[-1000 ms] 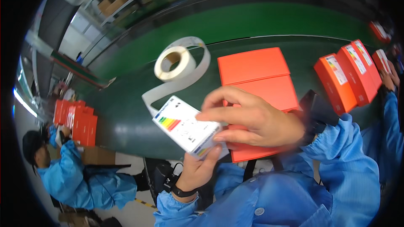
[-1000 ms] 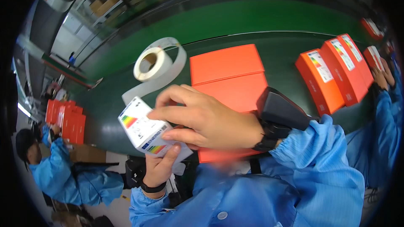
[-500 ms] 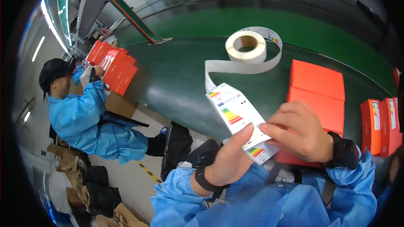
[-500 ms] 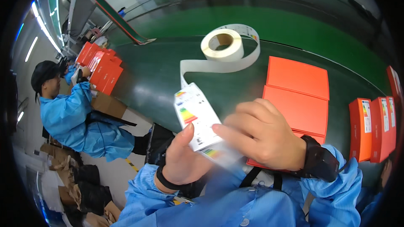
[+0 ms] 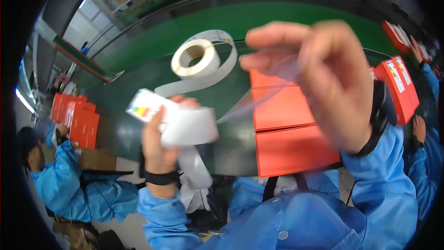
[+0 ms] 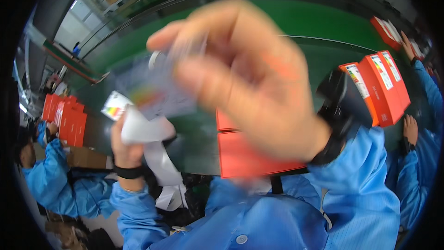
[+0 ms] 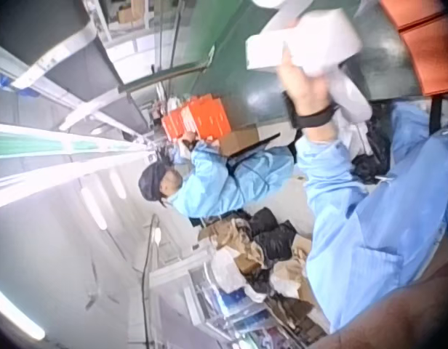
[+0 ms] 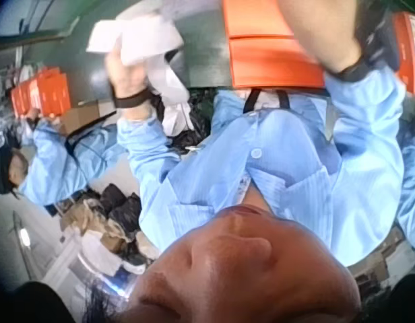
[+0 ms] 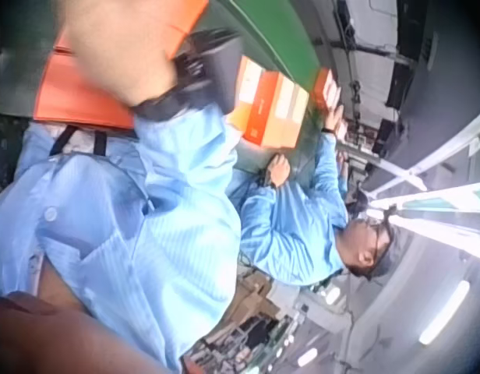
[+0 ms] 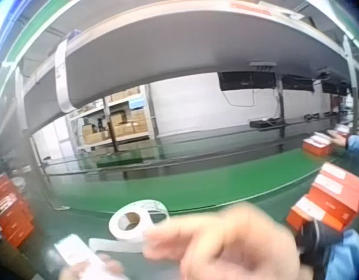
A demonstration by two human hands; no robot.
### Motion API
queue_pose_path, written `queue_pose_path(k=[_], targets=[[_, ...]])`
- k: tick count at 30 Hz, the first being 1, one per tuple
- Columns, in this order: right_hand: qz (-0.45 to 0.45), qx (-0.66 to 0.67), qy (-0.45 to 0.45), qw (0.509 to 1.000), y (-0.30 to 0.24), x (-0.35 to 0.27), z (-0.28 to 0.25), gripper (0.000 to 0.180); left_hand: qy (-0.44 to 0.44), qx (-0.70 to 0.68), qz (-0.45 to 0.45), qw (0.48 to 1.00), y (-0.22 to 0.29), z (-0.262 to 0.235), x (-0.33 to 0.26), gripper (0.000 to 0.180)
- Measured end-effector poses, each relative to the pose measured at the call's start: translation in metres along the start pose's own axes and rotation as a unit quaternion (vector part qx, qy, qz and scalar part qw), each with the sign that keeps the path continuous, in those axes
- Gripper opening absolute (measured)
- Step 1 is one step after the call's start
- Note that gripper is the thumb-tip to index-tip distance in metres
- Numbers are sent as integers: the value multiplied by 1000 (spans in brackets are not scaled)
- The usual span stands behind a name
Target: The recorder is applying energy labels to orange product boxes on an assembly line.
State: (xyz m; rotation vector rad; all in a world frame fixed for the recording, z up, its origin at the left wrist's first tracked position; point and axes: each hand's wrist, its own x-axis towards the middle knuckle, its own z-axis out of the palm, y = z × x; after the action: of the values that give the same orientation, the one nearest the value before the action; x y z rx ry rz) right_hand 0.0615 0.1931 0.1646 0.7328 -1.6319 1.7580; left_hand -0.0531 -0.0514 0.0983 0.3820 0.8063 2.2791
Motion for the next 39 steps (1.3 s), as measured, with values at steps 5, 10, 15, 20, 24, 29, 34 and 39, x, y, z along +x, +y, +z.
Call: queue_pose_path(k=[5, 10, 15, 20, 24, 29, 34, 39], targets=[[240, -75, -22, 968, -10, 21, -99, 28, 99, 288, 150, 941, 69, 23, 34, 39], [339, -278, -193, 878, 34, 20, -131, 48, -66, 411, 44, 908, 39, 41, 63, 31], [387, -332, -302, 805, 71, 28, -119, 59, -77, 396, -40, 914, -45, 39, 76, 24], [375, -312, -323, 811, 95, 30, -117, 60, -165, 512, 94, 837, -93, 12, 78, 28], [390, -347, -342, 781, 103, 31, -111, 61, -172, 590, 120, 780, -100, 5, 78, 26], [378, -339, -310, 804, 108, 28, -113, 62, -218, 589, 153, 763, -104, -6, 82, 26], [356, -350, -309, 809, 113, 27, -114, 62, -212, 575, 143, 777, -105, -6, 84, 24], [365, -358, -306, 803, 114, 26, -113, 62, -213, 575, 136, 778, -104, -6, 84, 25]])
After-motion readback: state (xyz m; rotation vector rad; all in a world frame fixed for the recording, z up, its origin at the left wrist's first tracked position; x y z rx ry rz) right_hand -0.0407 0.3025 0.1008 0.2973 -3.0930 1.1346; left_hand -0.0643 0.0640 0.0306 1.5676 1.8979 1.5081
